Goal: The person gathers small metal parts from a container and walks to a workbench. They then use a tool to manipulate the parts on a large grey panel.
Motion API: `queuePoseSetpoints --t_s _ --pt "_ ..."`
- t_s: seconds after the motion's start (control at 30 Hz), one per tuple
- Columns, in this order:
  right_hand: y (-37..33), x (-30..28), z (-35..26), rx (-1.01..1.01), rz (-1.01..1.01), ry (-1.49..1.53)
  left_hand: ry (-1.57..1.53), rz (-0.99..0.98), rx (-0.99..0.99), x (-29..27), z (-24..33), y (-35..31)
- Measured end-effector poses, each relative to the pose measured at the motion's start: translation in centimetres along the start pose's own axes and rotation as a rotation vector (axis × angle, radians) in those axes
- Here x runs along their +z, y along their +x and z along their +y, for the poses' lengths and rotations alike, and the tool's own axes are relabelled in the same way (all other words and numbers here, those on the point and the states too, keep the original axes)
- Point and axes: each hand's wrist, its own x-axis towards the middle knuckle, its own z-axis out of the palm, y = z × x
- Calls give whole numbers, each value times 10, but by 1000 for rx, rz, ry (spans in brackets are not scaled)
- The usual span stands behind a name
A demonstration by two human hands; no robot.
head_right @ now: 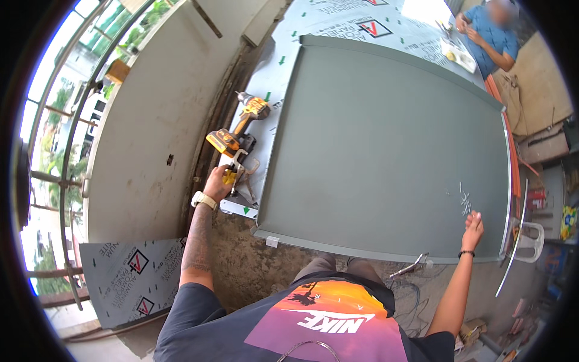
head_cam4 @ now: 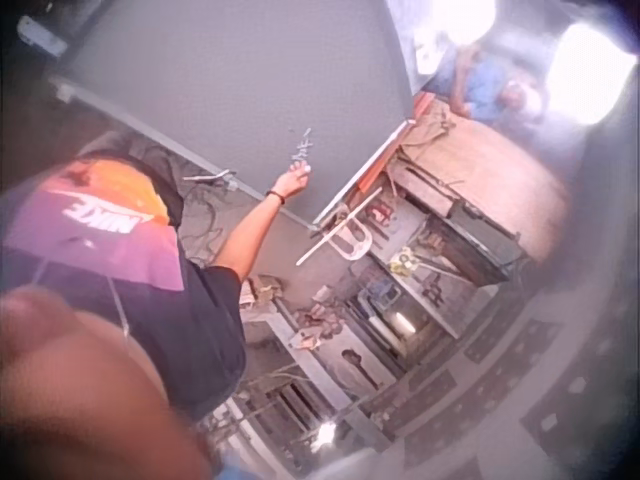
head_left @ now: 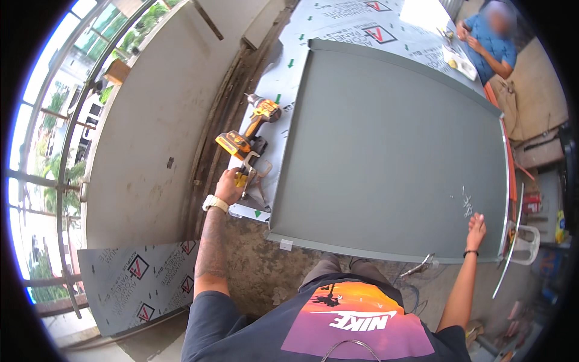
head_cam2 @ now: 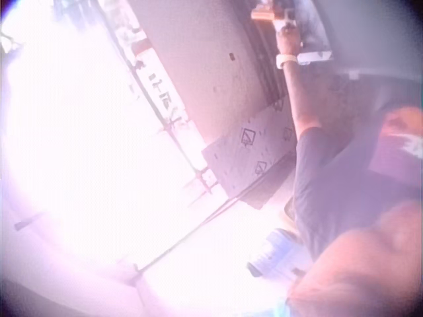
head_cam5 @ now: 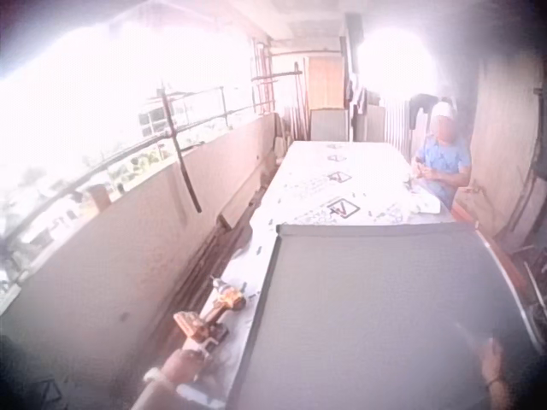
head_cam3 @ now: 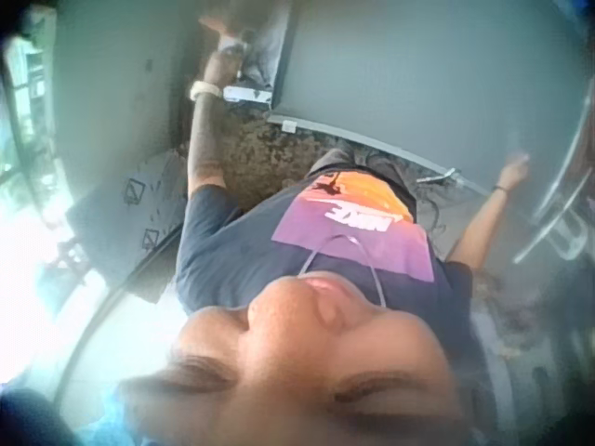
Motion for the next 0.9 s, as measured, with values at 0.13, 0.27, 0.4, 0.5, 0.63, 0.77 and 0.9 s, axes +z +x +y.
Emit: queuePoseSetpoints --t_s 0.13,0.27,0.4,0.5,0.63,0.77,0.9 --pt "-23 10 -30 -29 -80 -3 186 18 31 3 8 0" --pt "-29 17 -52 -87 -149 -16 11 21 83 2 9 -2" --pt "-38 21 -70 -162 -178 -72 -120 -25 106 -17 23 -10" --pt "-43 26 -71 -191 -198 -74 -311 -115 76 -23 30 -15" --pt "-62 33 -76 -195 -254 -148 -554 -198 10 -23 44 -18" --pt "-99 55 -109 -232 -269 -178 -699 -108 70 -12 35 -8" --pt "-114 61 -122 -237 -331 -86 -836 -132 101 -38 58 -8"
